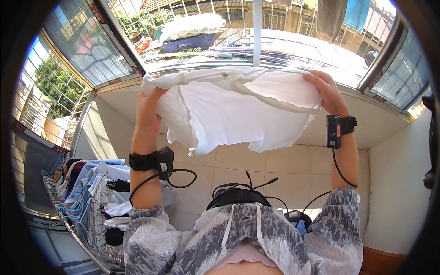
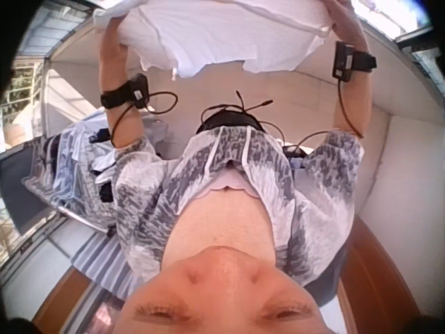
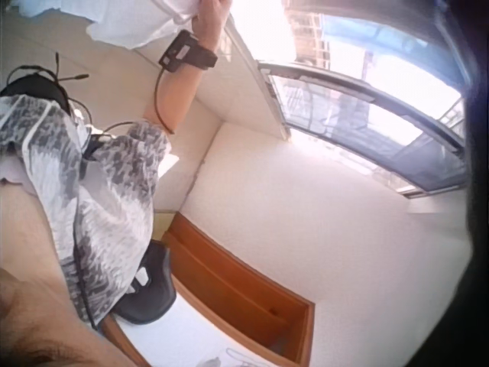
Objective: The person hangs several pieces of clothing on a balcony drying rack. They pick up a white shirt, a white undershirt, and a striped shirt, place each on a hanger, and hang them on the rack.
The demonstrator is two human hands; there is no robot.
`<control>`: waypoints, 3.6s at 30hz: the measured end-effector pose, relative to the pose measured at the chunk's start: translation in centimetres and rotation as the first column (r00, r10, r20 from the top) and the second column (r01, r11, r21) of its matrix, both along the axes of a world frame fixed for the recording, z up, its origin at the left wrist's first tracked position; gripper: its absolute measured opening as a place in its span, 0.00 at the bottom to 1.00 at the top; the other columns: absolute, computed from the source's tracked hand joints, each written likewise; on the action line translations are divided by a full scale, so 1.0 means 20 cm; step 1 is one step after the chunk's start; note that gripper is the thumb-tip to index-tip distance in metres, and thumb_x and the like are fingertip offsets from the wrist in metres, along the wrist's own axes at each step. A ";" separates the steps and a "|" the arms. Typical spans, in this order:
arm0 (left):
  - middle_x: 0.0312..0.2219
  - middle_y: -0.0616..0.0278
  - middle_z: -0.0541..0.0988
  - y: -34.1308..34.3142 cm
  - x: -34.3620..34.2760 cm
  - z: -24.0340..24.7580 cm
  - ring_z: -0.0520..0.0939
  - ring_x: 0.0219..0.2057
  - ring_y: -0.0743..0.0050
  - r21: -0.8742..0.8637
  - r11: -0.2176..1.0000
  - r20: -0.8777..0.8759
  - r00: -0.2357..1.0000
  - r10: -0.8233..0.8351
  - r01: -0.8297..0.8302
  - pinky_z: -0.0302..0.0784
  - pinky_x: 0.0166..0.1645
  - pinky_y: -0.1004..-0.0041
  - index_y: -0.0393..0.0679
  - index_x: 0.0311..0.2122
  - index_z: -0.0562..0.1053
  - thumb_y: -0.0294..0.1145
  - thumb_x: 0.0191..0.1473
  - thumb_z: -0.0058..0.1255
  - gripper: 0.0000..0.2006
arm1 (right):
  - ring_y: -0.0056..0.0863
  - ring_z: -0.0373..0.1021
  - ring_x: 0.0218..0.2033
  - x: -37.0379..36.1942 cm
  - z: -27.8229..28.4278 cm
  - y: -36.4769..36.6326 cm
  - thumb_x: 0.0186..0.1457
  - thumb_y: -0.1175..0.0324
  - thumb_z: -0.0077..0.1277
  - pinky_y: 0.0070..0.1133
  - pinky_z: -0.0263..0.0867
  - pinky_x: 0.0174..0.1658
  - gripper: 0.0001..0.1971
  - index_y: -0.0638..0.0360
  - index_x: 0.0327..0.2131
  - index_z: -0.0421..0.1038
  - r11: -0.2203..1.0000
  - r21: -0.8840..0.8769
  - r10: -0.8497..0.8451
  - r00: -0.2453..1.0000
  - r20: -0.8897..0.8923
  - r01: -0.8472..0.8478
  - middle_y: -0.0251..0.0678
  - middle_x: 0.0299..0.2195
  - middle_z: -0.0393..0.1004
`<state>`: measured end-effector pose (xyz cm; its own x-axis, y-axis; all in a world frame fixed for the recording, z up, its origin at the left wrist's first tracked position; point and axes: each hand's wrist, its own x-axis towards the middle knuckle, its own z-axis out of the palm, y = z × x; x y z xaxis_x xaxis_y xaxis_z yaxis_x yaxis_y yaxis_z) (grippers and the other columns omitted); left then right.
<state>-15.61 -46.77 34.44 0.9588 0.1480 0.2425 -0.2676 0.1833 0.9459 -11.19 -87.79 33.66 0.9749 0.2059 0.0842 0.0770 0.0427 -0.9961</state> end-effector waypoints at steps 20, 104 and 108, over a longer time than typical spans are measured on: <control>0.41 0.53 0.74 -0.58 0.01 -0.28 0.74 0.43 0.68 0.625 0.625 -0.257 0.880 -0.401 0.467 0.68 0.46 0.71 0.40 0.49 0.68 0.40 0.44 0.60 0.27 | 0.11 0.66 0.19 -0.22 0.25 0.37 0.49 0.62 0.56 0.09 0.61 0.24 0.13 0.65 0.30 0.76 0.834 -0.446 0.367 0.930 0.007 -0.325 0.28 0.21 0.73; 0.44 0.51 0.73 -0.36 -0.51 -0.24 0.76 0.44 0.64 -0.232 0.877 -0.459 0.748 -0.480 0.420 0.72 0.48 0.69 0.33 0.52 0.62 0.45 0.52 0.48 0.29 | 0.20 0.69 0.35 -0.54 -0.59 0.32 0.58 0.61 0.43 0.20 0.67 0.40 0.15 0.63 0.41 0.68 0.652 0.747 0.577 0.724 -0.378 -0.130 0.33 0.37 0.72; 0.44 0.50 0.73 -0.31 -0.52 -0.23 0.76 0.43 0.62 -0.244 0.907 -0.426 0.802 -0.418 0.343 0.73 0.47 0.68 0.32 0.51 0.63 0.47 0.53 0.44 0.28 | 0.15 0.66 0.38 -0.54 -0.58 0.31 0.60 0.61 0.41 0.17 0.64 0.40 0.17 0.65 0.45 0.67 0.816 0.486 0.518 0.771 -0.371 -0.314 0.29 0.36 0.71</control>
